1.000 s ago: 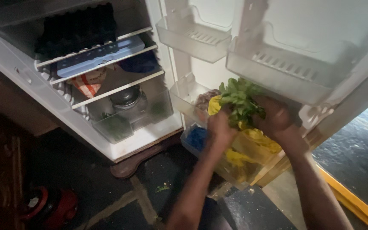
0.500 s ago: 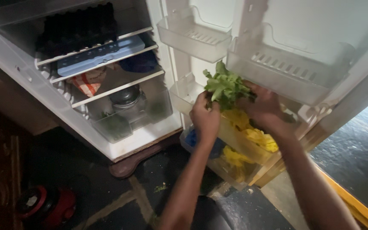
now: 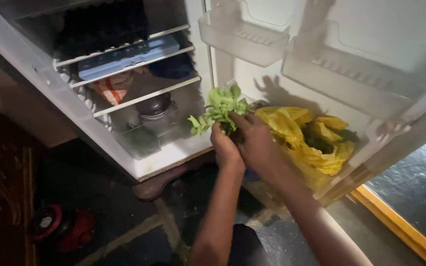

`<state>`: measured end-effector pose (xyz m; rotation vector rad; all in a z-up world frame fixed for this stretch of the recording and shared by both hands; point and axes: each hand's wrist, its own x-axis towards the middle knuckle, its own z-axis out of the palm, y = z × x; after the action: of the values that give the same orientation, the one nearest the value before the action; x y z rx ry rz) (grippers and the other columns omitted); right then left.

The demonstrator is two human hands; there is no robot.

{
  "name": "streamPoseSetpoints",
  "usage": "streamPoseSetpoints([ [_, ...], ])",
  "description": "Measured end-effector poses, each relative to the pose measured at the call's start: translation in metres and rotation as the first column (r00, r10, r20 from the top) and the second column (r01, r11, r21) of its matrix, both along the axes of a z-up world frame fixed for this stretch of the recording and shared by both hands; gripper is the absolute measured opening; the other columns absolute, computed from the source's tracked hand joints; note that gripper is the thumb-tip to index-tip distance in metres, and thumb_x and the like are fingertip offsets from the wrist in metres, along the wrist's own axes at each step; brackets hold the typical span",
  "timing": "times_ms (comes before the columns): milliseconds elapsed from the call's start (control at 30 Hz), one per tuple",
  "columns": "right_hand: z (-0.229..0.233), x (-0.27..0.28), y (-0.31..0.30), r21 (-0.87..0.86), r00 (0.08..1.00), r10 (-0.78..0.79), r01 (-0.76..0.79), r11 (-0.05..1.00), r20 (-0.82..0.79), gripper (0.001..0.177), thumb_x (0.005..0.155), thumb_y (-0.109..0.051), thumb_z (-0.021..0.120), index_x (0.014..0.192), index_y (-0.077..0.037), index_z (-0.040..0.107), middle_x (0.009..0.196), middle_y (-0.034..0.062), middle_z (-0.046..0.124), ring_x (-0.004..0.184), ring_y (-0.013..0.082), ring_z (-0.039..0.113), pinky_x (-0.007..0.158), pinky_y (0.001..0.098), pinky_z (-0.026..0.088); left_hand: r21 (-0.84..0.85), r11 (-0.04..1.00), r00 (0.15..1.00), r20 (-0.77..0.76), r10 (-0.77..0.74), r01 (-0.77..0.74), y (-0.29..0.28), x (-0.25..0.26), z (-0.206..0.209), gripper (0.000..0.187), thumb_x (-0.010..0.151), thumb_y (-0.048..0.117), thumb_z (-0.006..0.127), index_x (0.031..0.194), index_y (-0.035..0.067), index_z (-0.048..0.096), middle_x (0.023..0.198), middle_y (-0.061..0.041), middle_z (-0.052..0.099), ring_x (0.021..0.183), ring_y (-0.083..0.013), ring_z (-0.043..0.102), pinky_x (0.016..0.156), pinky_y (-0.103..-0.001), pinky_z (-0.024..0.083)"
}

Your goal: The person removes various items from an open refrigerator, including plastic bags containing food and a bunch of leafy greens, and places them on a nearby bed. The person also removes a small box and a clear plastic shelf from the refrigerator door.

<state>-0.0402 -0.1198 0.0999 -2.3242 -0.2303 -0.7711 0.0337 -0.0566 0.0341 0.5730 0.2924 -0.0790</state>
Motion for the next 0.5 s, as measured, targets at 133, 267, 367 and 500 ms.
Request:
streamPoseSetpoints([
  [133,0.001,0.001,0.025,-0.016,0.999,0.052,-0.052,0.999,0.005,0.054,0.078,-0.003,0.068,0.132,-0.002,0.065,0.116,0.0290,0.066,0.101,0.0471,0.064,0.081,0.0505,0.052,0.069,0.997,0.996,0.077,0.035,-0.040,0.024,0.007,-0.013,0.049,0.101,0.037,0.038,0.126,0.003,0.063,0.121,-0.011,0.067,0.110,-0.0269,0.063,0.096,-0.041,0.049],
  [267,-0.008,0.011,0.062,-0.009,0.997,0.078,-0.078,0.997,-0.004,0.053,0.079,-0.006,0.069,0.132,-0.004,0.065,0.111,0.0265,0.068,0.101,0.0441,0.066,0.086,0.0493,0.054,0.009,0.993,0.985,0.125,0.116,-0.118,0.063,0.016,-0.024,0.046,0.102,0.034,0.039,0.126,0.002,0.064,0.121,-0.012,0.067,0.111,-0.0275,0.063,0.098,-0.040,0.049],
  [367,-0.013,0.016,0.097,-0.053,0.991,0.129,-0.127,0.990,0.032,0.052,0.079,-0.007,0.071,0.130,-0.003,0.065,0.110,0.0281,0.067,0.100,0.0462,0.065,0.086,0.0497,0.053,-0.069,0.990,0.984,0.121,0.128,-0.120,0.102,0.015,-0.024,0.044,0.102,0.032,0.039,0.123,0.002,0.063,0.118,-0.012,0.068,0.110,-0.0279,0.063,0.097,-0.041,0.049],
  [500,-0.021,0.028,0.160,-0.080,0.981,0.192,-0.193,0.978,-0.016,0.053,0.080,-0.003,0.069,0.133,-0.003,0.064,0.111,0.0286,0.067,0.100,0.0466,0.066,0.085,0.0491,0.054,-0.053,0.983,0.970,0.156,0.185,-0.179,0.173,0.008,-0.024,0.045,0.102,0.032,0.039,0.123,0.002,0.064,0.117,-0.011,0.069,0.110,-0.0262,0.064,0.097,-0.040,0.050],
])
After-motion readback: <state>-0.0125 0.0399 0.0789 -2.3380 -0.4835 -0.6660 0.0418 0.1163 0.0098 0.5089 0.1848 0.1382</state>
